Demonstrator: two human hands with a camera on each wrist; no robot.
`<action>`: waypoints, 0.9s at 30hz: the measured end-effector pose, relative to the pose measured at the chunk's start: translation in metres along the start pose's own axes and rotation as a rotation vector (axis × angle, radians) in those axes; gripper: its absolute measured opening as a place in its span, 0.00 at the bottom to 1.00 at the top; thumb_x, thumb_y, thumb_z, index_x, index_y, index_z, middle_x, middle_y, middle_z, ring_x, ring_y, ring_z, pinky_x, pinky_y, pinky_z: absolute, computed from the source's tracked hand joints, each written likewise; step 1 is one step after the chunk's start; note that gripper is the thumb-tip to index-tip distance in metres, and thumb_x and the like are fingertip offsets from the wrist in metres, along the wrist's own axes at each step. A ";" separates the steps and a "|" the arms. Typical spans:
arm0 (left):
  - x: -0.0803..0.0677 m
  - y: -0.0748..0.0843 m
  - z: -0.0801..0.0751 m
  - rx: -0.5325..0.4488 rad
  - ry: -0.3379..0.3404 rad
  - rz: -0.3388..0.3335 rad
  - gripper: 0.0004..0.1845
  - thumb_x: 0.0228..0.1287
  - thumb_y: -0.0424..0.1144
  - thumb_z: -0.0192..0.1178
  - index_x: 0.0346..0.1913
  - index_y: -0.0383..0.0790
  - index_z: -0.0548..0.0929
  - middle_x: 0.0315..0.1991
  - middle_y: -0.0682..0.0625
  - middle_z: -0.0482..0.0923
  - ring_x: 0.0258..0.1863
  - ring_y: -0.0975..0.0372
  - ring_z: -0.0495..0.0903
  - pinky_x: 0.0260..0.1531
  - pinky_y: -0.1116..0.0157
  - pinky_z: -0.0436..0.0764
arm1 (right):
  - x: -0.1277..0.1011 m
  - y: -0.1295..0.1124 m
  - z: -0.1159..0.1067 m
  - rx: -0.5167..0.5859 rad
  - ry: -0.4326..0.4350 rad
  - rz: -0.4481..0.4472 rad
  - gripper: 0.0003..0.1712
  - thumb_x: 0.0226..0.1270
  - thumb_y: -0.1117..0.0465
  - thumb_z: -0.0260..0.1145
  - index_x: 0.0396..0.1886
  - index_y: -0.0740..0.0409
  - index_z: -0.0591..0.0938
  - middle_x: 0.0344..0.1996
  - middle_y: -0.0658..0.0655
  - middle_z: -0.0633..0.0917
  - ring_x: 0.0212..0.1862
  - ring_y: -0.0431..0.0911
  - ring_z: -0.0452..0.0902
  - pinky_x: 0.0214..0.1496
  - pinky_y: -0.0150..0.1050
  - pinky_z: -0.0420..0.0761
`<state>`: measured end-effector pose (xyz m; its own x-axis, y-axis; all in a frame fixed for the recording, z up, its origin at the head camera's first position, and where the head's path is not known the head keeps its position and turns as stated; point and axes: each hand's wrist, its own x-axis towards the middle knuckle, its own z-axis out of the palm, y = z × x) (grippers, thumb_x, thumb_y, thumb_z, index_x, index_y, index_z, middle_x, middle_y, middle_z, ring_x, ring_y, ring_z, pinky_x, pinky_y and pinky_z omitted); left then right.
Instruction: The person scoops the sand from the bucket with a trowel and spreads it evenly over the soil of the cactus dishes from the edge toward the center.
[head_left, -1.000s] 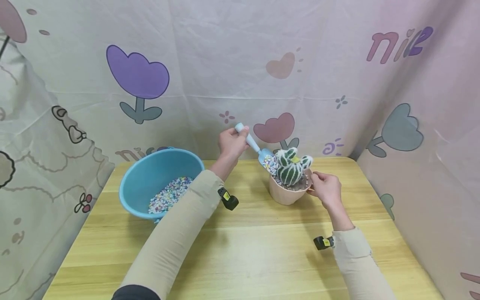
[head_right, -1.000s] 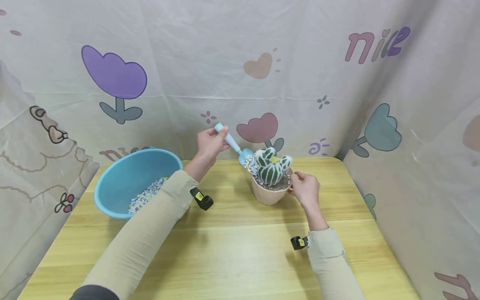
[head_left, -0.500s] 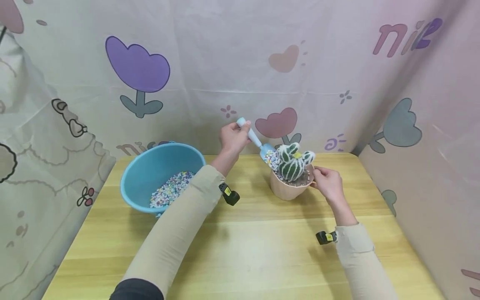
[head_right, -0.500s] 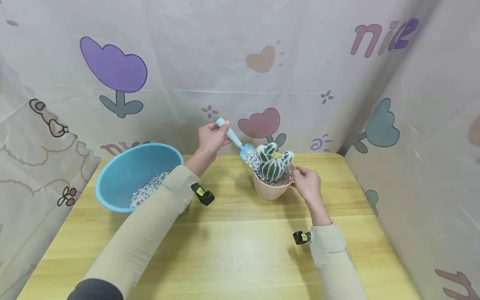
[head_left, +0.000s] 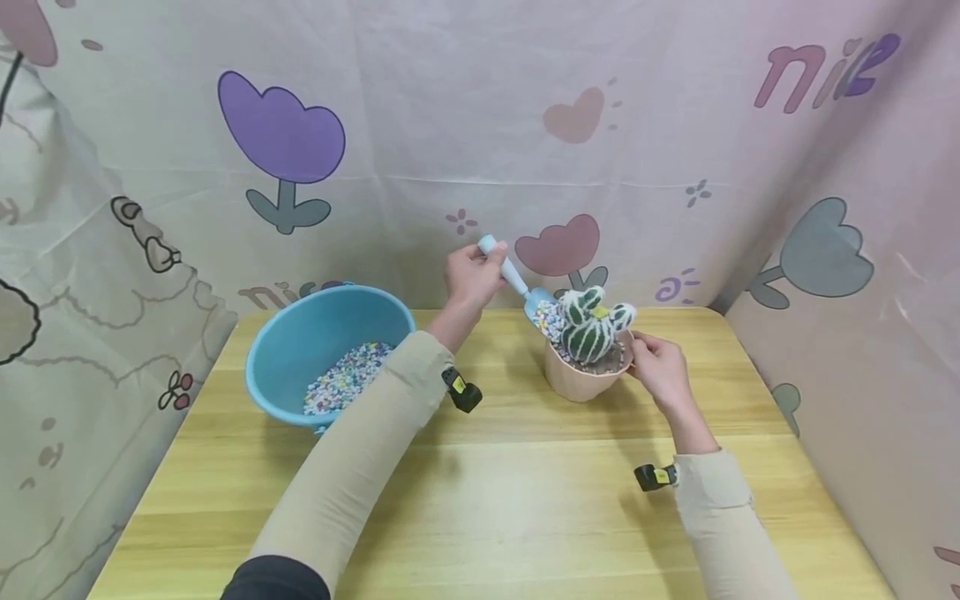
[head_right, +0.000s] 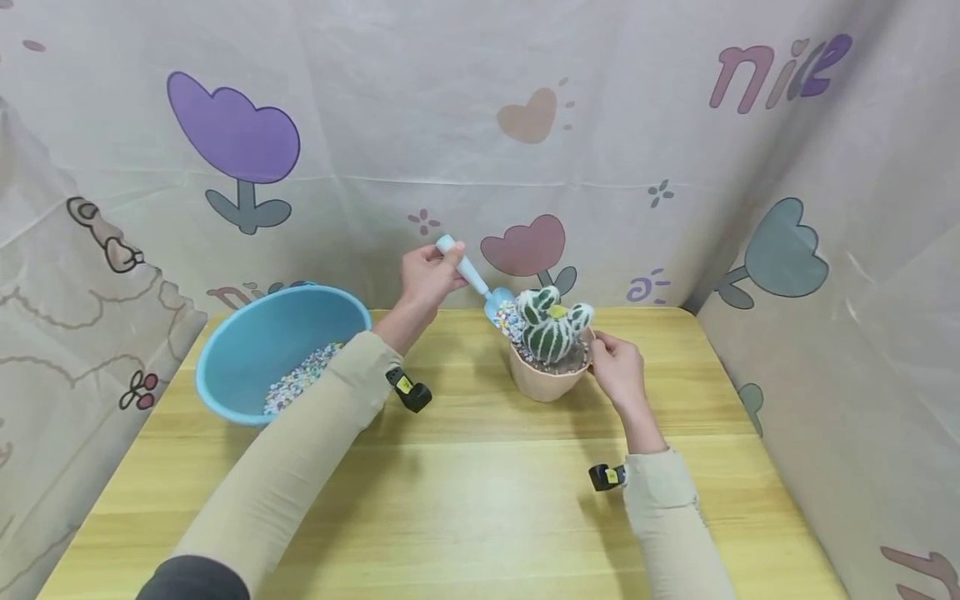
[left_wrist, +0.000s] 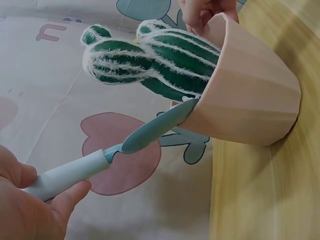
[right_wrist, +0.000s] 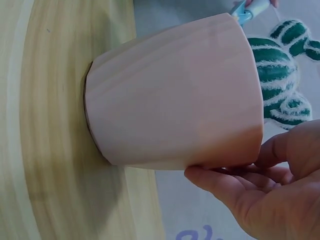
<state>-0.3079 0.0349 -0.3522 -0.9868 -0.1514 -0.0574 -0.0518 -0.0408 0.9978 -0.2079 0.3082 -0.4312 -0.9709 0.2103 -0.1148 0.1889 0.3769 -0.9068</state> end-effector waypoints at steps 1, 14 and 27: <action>0.000 0.000 0.000 0.002 0.001 0.007 0.19 0.75 0.42 0.68 0.58 0.31 0.86 0.50 0.36 0.89 0.46 0.50 0.92 0.46 0.61 0.94 | 0.000 -0.001 0.000 0.000 0.003 0.002 0.30 0.85 0.57 0.44 0.76 0.70 0.69 0.73 0.74 0.73 0.70 0.65 0.77 0.57 0.32 0.88; -0.004 0.002 0.005 0.008 0.011 0.055 0.17 0.73 0.41 0.69 0.56 0.32 0.86 0.50 0.36 0.89 0.46 0.50 0.92 0.50 0.55 0.93 | -0.001 -0.015 0.007 -0.024 0.088 0.064 0.29 0.81 0.59 0.47 0.72 0.73 0.74 0.67 0.75 0.78 0.64 0.66 0.82 0.45 0.29 0.91; -0.003 0.001 0.003 0.018 0.028 0.066 0.17 0.73 0.42 0.70 0.55 0.33 0.87 0.48 0.37 0.90 0.44 0.50 0.92 0.48 0.56 0.94 | -0.001 -0.014 0.005 0.014 0.094 0.085 0.29 0.81 0.59 0.52 0.71 0.75 0.74 0.66 0.78 0.78 0.61 0.66 0.84 0.42 0.31 0.92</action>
<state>-0.3058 0.0383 -0.3507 -0.9836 -0.1804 0.0076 0.0099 -0.0122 0.9999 -0.2100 0.2982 -0.4206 -0.9332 0.3250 -0.1536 0.2673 0.3418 -0.9009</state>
